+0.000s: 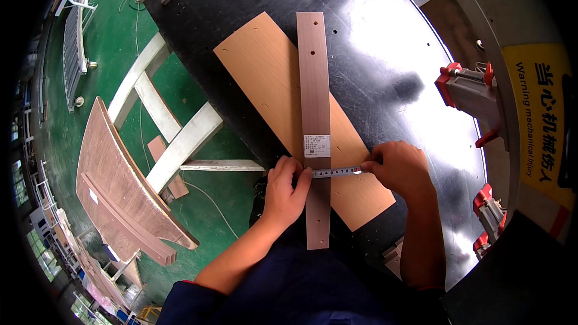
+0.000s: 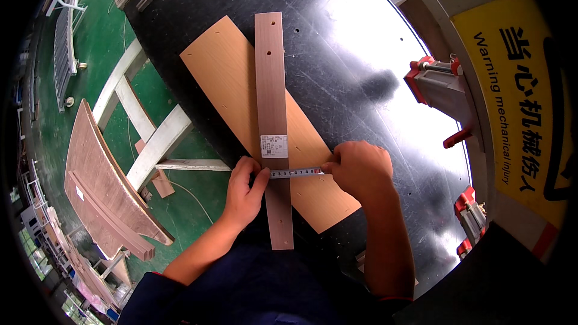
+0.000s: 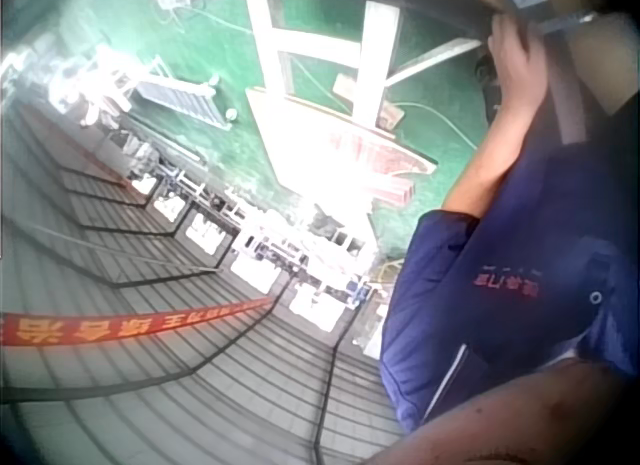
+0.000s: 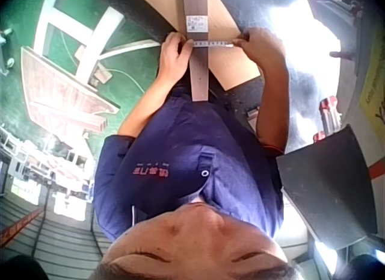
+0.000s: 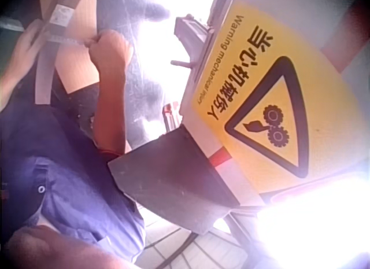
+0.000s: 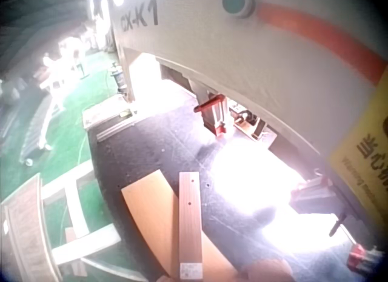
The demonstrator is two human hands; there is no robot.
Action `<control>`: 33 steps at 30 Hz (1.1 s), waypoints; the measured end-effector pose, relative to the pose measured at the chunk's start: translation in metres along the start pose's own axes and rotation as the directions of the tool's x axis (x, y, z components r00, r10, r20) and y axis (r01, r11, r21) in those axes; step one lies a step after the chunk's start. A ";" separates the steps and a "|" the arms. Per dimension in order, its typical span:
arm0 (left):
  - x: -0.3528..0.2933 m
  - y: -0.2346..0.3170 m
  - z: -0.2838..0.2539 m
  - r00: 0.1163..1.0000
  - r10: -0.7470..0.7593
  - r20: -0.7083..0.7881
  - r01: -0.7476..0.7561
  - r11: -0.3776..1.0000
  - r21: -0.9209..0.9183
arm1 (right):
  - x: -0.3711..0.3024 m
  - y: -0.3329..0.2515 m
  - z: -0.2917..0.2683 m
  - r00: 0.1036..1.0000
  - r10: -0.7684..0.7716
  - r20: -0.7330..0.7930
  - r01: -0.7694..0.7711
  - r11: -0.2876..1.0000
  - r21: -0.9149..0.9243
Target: The person uses a tape measure to check the dimensions of several wooden planks on a worktable and a machine.
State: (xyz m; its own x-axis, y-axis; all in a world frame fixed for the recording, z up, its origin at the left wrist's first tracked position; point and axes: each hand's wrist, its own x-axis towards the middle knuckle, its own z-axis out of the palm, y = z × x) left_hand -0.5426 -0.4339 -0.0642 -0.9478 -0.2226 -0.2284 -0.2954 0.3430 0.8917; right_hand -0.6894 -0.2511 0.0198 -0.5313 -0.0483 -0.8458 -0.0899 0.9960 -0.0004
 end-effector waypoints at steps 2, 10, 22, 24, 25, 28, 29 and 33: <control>0.000 0.000 0.000 1.000 -0.001 -0.004 0.001 1.000 0.000 | 0.001 0.001 0.001 1.000 -0.002 -0.002 0.002 1.000 0.001; 0.000 -0.003 0.002 0.999 0.028 -0.035 -0.028 1.000 0.013 | 0.000 0.001 0.001 1.000 -0.009 -0.007 0.009 1.000 -0.007; 0.001 -0.004 0.002 0.998 0.048 -0.038 -0.048 0.999 0.006 | 0.001 0.003 0.004 0.998 -0.039 -0.050 0.038 0.999 -0.011; 0.001 -0.005 0.003 0.998 0.050 -0.037 -0.049 0.999 0.008 | 0.000 0.001 0.002 0.999 -0.026 -0.030 0.026 1.000 -0.013; 0.001 -0.005 0.003 0.998 0.049 -0.037 -0.049 0.999 0.011 | 0.000 0.002 0.002 0.999 -0.029 -0.031 0.029 0.999 -0.014; 0.001 -0.005 0.003 0.998 0.048 -0.037 -0.048 0.999 0.015 | 0.000 0.002 0.001 0.999 -0.028 -0.022 0.028 1.000 -0.014; 0.001 -0.005 0.003 0.998 0.048 -0.038 -0.047 0.999 0.016 | 0.000 0.001 0.001 1.000 -0.026 -0.018 0.025 1.000 -0.014; 0.001 -0.004 0.003 0.998 0.045 -0.035 -0.044 0.999 0.015 | 0.000 0.000 -0.001 1.000 -0.027 -0.014 0.026 1.000 -0.017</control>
State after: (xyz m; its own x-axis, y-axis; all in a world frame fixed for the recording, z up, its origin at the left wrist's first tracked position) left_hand -0.5425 -0.4331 -0.0693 -0.9554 -0.2384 -0.1744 -0.2548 0.3665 0.8948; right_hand -0.6904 -0.2516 0.0203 -0.5404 -0.0758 -0.8380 -0.1183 0.9929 -0.0135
